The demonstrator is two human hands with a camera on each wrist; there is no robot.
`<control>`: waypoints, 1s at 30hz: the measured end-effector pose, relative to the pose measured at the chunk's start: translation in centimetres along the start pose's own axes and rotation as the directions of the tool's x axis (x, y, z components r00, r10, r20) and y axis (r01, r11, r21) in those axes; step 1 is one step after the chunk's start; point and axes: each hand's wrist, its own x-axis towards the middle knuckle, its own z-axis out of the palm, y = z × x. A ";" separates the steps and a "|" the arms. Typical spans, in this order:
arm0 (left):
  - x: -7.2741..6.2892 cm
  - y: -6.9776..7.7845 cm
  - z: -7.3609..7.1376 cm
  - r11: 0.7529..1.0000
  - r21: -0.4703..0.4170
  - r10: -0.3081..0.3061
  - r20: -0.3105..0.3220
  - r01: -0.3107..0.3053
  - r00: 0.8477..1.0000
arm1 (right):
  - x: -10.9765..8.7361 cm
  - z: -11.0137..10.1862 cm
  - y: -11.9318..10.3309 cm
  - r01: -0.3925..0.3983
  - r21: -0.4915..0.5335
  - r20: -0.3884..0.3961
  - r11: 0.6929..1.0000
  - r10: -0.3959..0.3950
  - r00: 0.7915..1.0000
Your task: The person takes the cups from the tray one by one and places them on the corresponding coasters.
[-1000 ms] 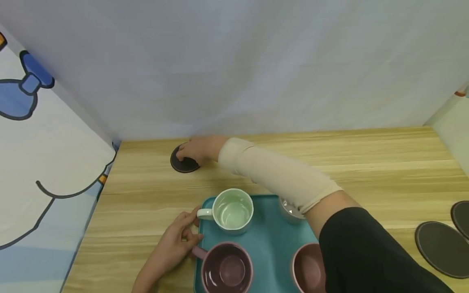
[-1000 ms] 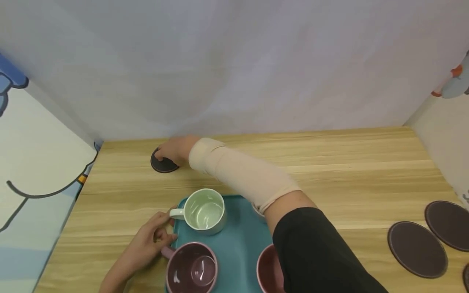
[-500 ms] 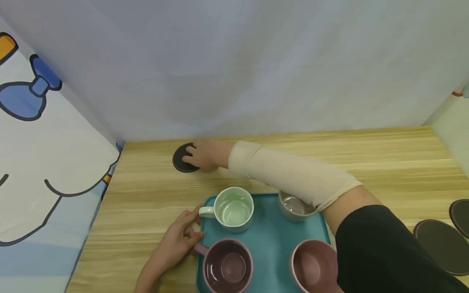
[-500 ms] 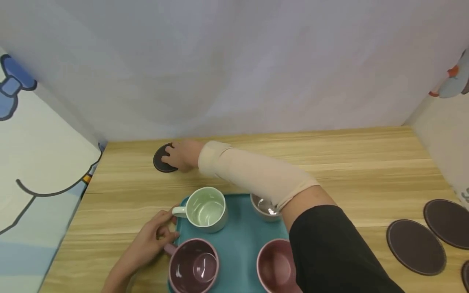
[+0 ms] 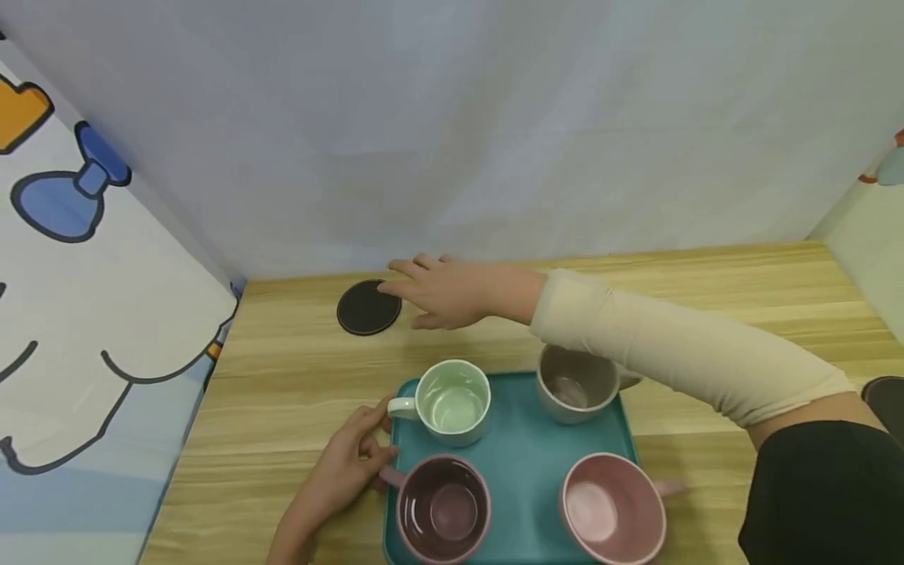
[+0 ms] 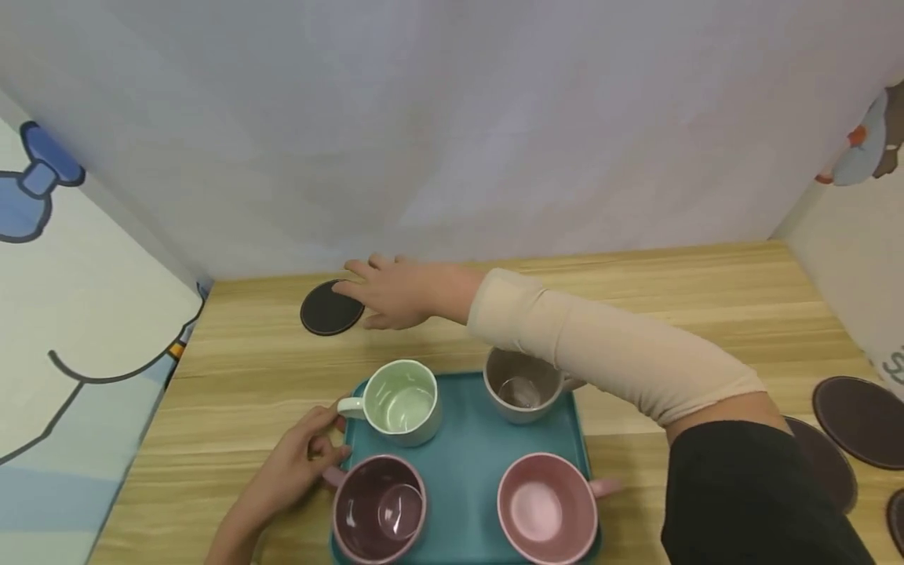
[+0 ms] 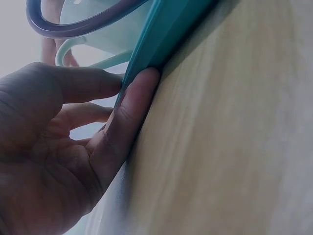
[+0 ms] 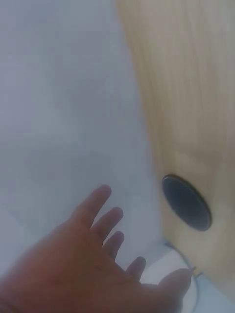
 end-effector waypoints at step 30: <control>0.4 0.4 0.1 0.992 -0.038 -0.117 -0.009 0.117 0.993 | -18.1 4.5 1.8 -0.124 0.102 -0.486 0.987 0.158 0.859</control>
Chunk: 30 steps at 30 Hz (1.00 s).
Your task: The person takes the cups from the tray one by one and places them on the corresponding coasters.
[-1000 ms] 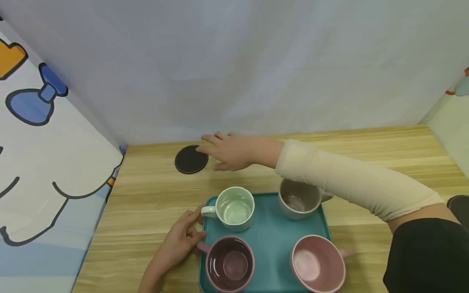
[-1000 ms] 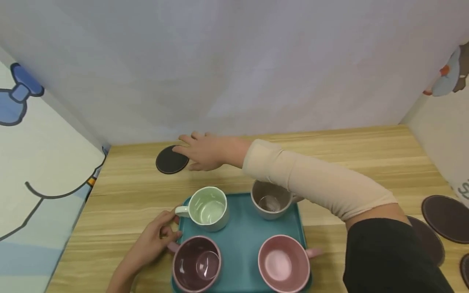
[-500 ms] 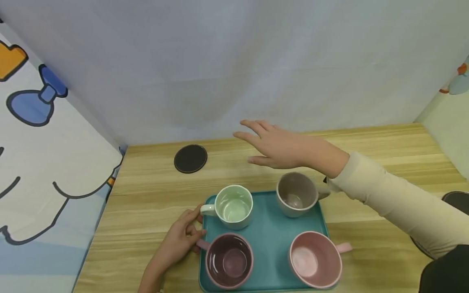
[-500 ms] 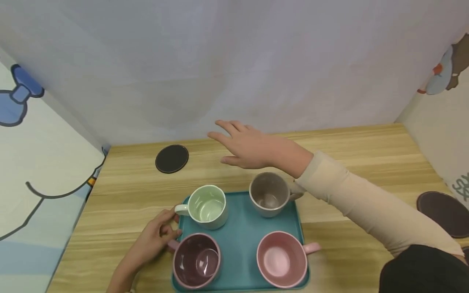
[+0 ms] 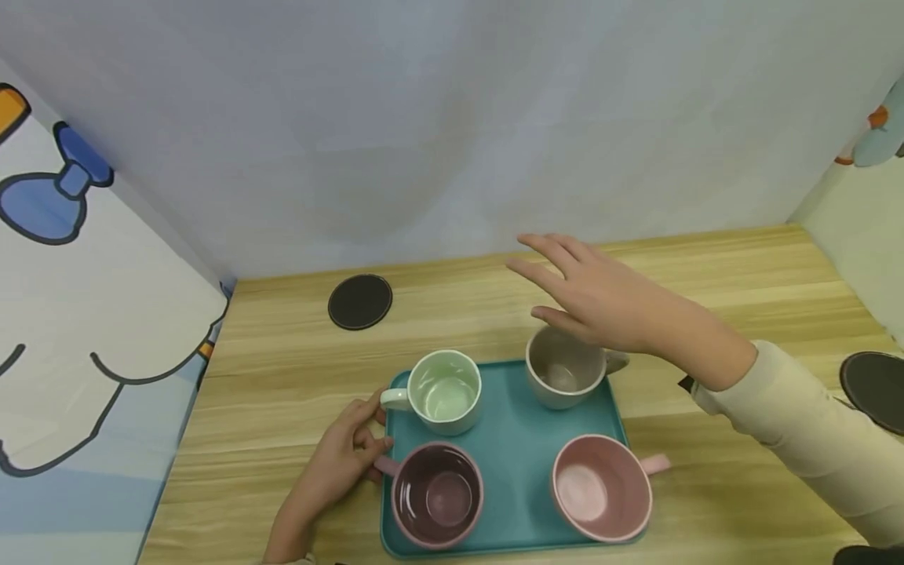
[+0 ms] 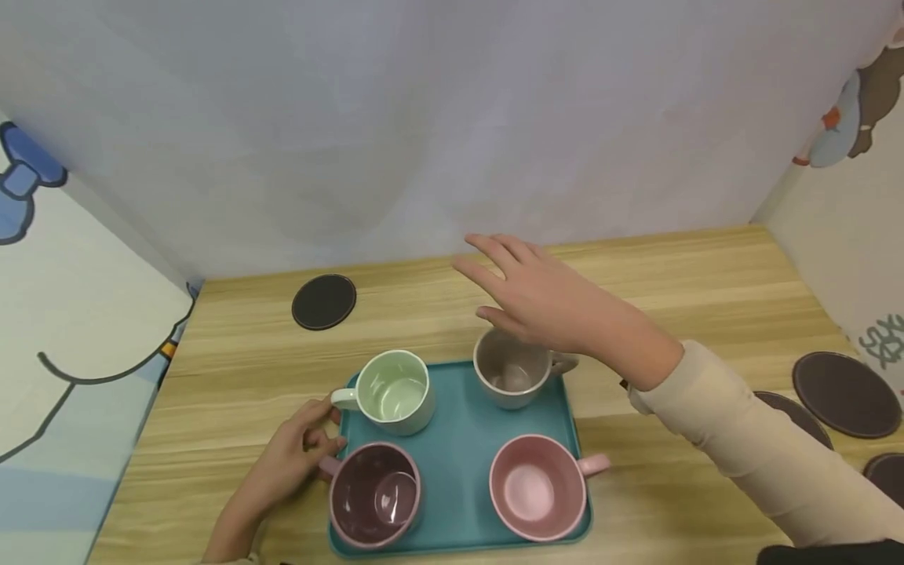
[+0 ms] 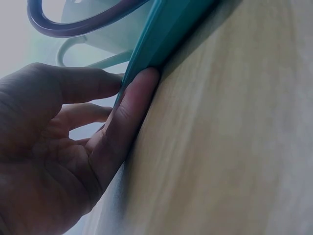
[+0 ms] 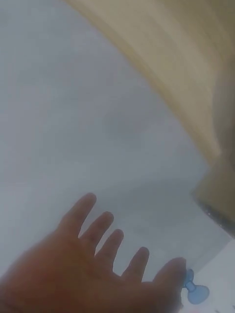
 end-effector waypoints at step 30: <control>-0.7 -0.5 -1.0 0.999 0.023 0.046 -0.021 -0.045 0.999 | -15.4 0.0 -3.9 -0.334 0.010 -0.154 0.943 0.331 0.931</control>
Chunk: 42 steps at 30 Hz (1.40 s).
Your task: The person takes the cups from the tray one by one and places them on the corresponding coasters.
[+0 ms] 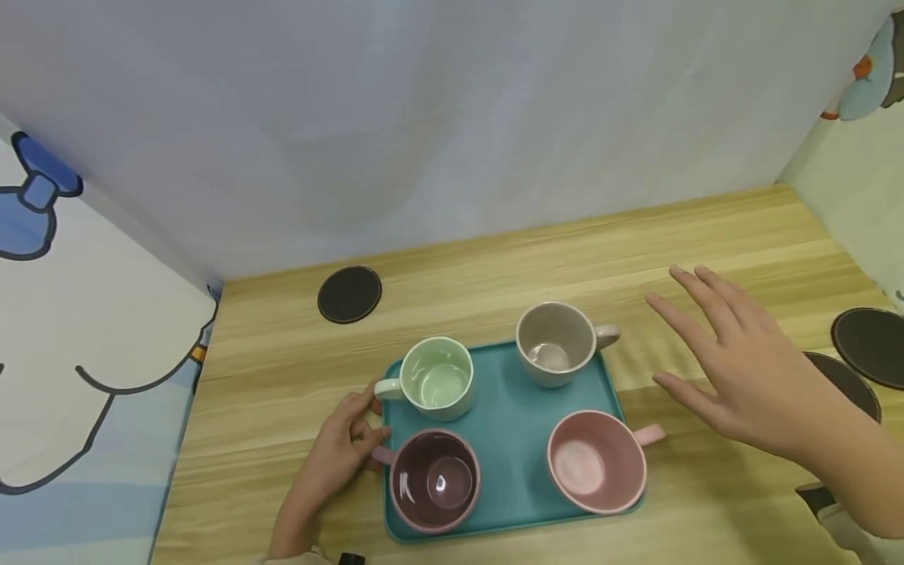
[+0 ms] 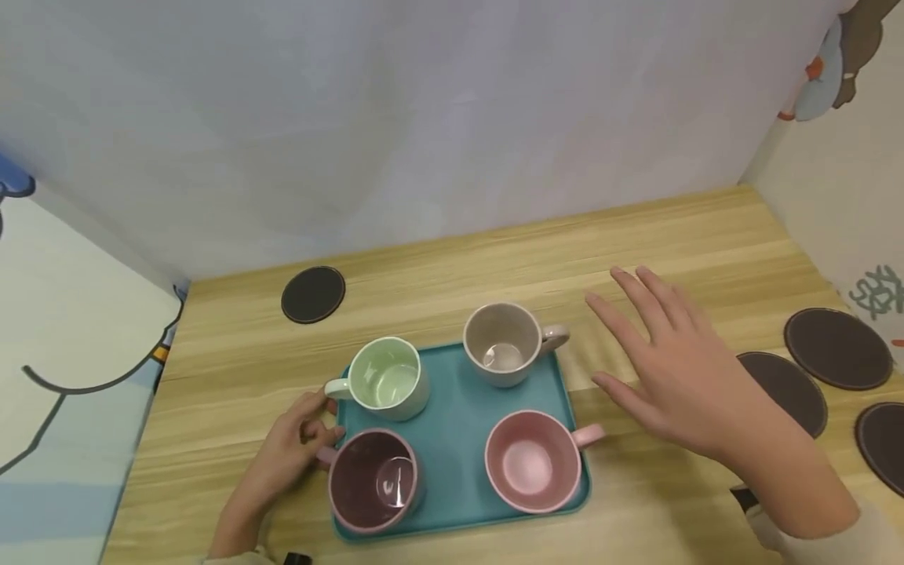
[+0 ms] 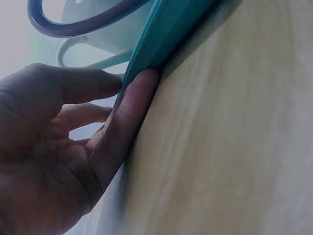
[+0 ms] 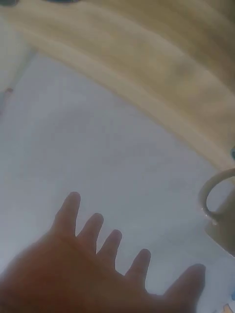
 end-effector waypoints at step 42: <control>-0.1 -0.1 -0.1 0.999 0.034 -0.011 -0.003 0.011 1.000 | -15.0 4.4 5.6 -0.495 -0.009 0.279 0.869 0.477 0.833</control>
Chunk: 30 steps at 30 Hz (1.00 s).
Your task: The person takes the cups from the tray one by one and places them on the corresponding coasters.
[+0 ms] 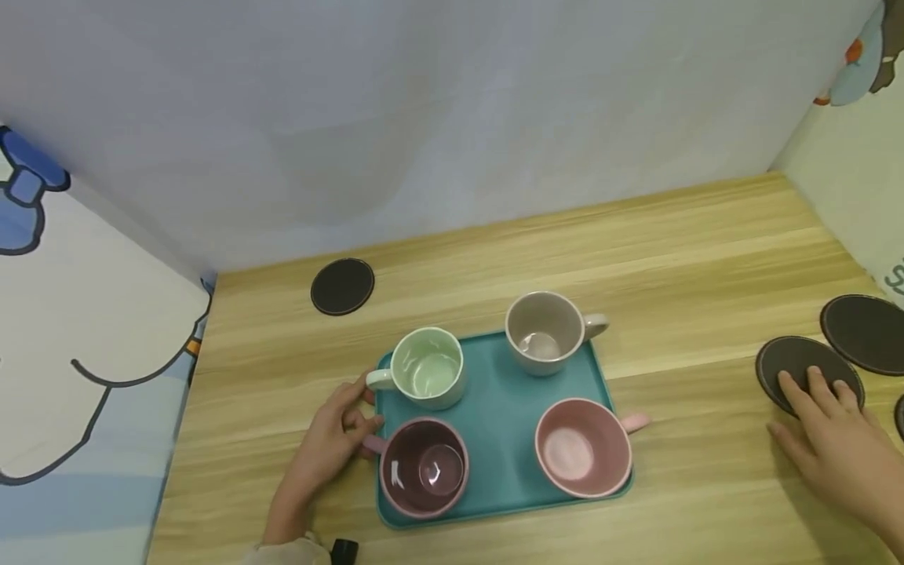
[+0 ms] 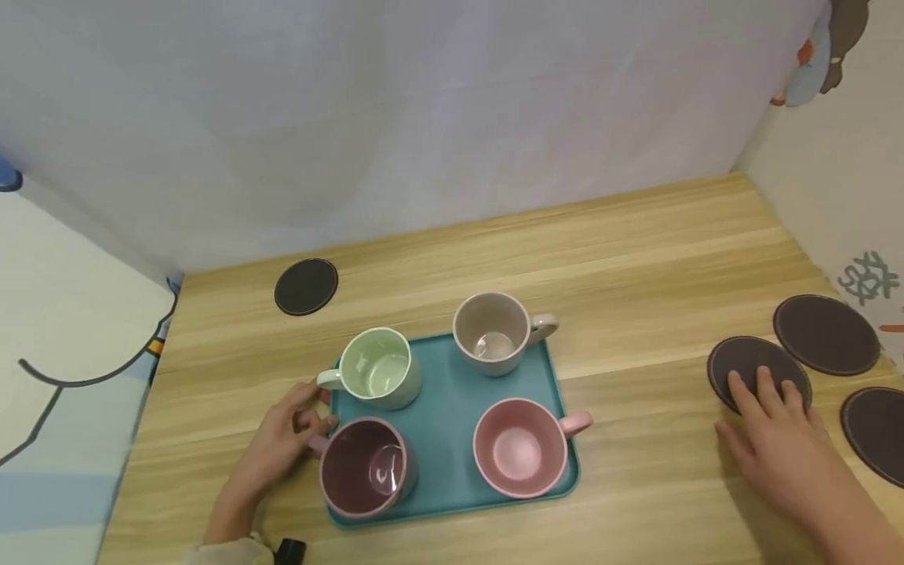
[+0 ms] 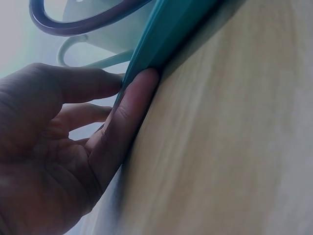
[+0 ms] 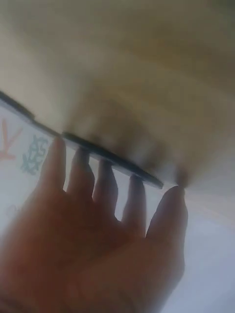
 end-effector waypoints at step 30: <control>0.0 0.1 0.3 0.999 0.029 0.026 -0.015 -0.026 1.000 | 15.9 -3.5 -4.8 0.521 0.003 0.189 0.854 -0.512 0.838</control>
